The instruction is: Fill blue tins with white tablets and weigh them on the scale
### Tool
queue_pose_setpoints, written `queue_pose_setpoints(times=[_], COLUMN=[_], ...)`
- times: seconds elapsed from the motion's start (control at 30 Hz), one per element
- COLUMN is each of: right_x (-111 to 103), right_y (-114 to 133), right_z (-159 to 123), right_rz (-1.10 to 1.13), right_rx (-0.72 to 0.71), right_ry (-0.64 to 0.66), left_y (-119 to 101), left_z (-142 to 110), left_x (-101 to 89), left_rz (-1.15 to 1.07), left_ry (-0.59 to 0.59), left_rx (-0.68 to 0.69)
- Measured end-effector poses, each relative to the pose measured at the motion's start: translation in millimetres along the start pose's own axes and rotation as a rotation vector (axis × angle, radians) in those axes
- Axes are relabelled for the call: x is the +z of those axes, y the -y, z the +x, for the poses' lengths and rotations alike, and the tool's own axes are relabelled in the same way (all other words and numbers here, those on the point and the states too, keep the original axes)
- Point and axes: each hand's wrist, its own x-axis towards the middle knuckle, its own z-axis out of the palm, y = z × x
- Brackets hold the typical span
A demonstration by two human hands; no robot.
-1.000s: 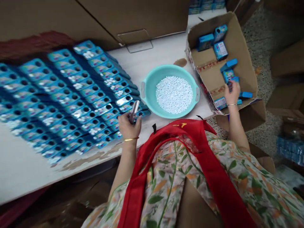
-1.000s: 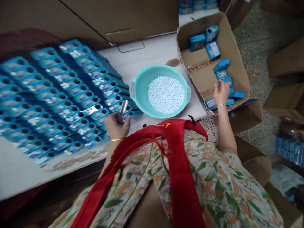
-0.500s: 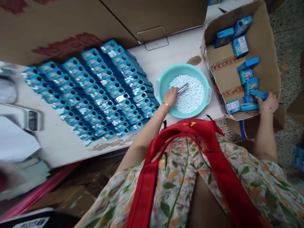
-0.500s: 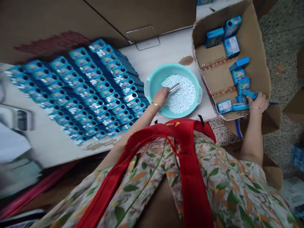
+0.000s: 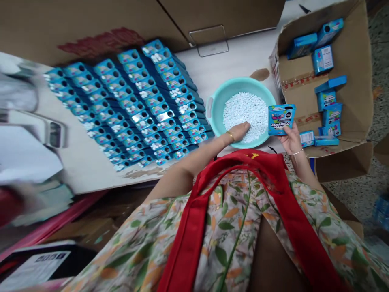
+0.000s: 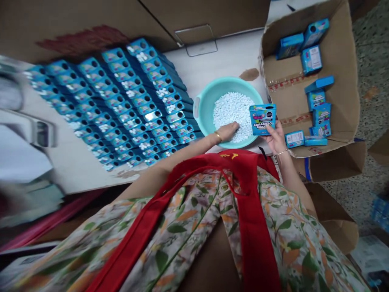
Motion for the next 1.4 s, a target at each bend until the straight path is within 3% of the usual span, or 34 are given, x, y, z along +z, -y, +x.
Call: queue_pose_setpoints(times=[0.13,0.27,0.43,0.53,0.67,0.77,1.0,1.13,1.4], right_x=[-2.0,-18.1,-28.0,-21.7,-3.4,8.0,11.1,9.6,13.9], right_y=[-10.7,-23.6,-47.1,-51.9,-46.2,-45.1,-60.1,-66.8,-73.8], right_z=[-1.9,0.5,14.7,23.4,31.2,36.0,43.0,45.0,52.0], right_rz=[-0.018,-0.204,-0.547,-0.789,-0.962,-1.014,-1.046,-1.023,-1.084], right_rx=[-0.012,-0.126,-0.375,-0.498,-0.58,-0.604,-0.627,-0.604,-0.583], right_ry=[0.016,-0.042,-0.121,-0.112,0.006,0.074,0.122,0.137,0.192], left_y=[-2.0,9.2,25.5,18.8,-9.4,-33.6,-93.4,-119.5,-109.4], left_z=[2.3,-10.3,-50.2,-77.6,-100.3,-102.6,-100.5,-105.1,-103.1], left_x=[3.9,-11.7,-61.7,-102.2,-147.8,-166.9,-181.2,-178.4,-169.1], left_rz=[-0.125,-0.215,-0.266,-0.211,-0.101,-0.002,0.318,0.354,0.331], left_ry=[-0.022,-0.072,-0.25,-0.297,-0.202,-0.093,-0.027,-0.053,-0.039], left_rx=[0.064,0.128,0.27,0.326,0.271,0.239,0.042,-0.004,-0.019])
